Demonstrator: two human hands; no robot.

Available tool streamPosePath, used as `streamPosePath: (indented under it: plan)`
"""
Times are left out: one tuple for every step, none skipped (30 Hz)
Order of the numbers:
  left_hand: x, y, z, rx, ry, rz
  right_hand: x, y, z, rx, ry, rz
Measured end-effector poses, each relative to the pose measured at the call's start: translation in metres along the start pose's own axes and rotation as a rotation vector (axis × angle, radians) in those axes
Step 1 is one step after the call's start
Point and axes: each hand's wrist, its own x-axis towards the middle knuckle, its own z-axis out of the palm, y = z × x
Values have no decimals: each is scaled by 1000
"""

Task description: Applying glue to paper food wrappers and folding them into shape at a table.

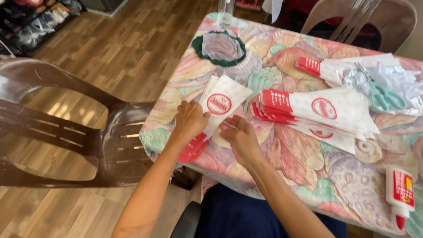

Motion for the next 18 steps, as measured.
streamPosePath:
  plan:
    - [3, 0, 1, 1, -7, 0, 1, 1, 0, 2, 5, 5]
    - [7, 0, 2, -23, -12, -22, 2, 2, 0, 57, 16, 12]
    - [12, 2, 2, -48, -15, -42, 4, 1, -1, 112, 28, 15]
    - [10, 2, -1, -47, -21, -39, 3, 0, 1, 113, 34, 16]
    - [8, 3, -4, -44, -45, -51, 2, -3, 3, 133, 19, 20]
    - [7, 3, -7, -41, -69, -63, 2, -5, 5, 152, 4, 24]
    - [4, 5, -6, -41, -74, -60, 4, -2, 2, 152, 10, 24]
    - [2, 6, -6, -41, -53, -80, 6, 1, 0, 132, 3, 28]
    - [0, 7, -6, -38, -30, -100, 10, 4, -1, 114, -6, 32]
    - [-6, 11, -10, -37, -32, -98, 7, 0, 3, 116, -4, 32]
    - [-12, 15, -13, -77, -49, -111, 4, -4, 5, 110, -12, 28]
    - [-19, 19, -16, -118, -65, -124, 1, -7, 7, 104, -20, 23]
    - [-23, 20, -20, -117, -76, -117, 0, -6, 8, 107, -7, 23]
    - [-27, 21, -23, -161, -107, -112, 0, -4, 9, 107, -30, 6]
    - [-30, 24, -27, -208, -137, -103, 1, -4, 8, 105, -50, -15]
    - [-29, 19, -25, -208, -147, -92, -2, -7, -3, 105, -36, -20]
    - [-27, 13, -24, -239, -131, -119, -5, -10, -13, -107, -58, -85]
    - [-24, 8, -23, -269, -116, -145, -9, -13, -22, -321, -78, -147]
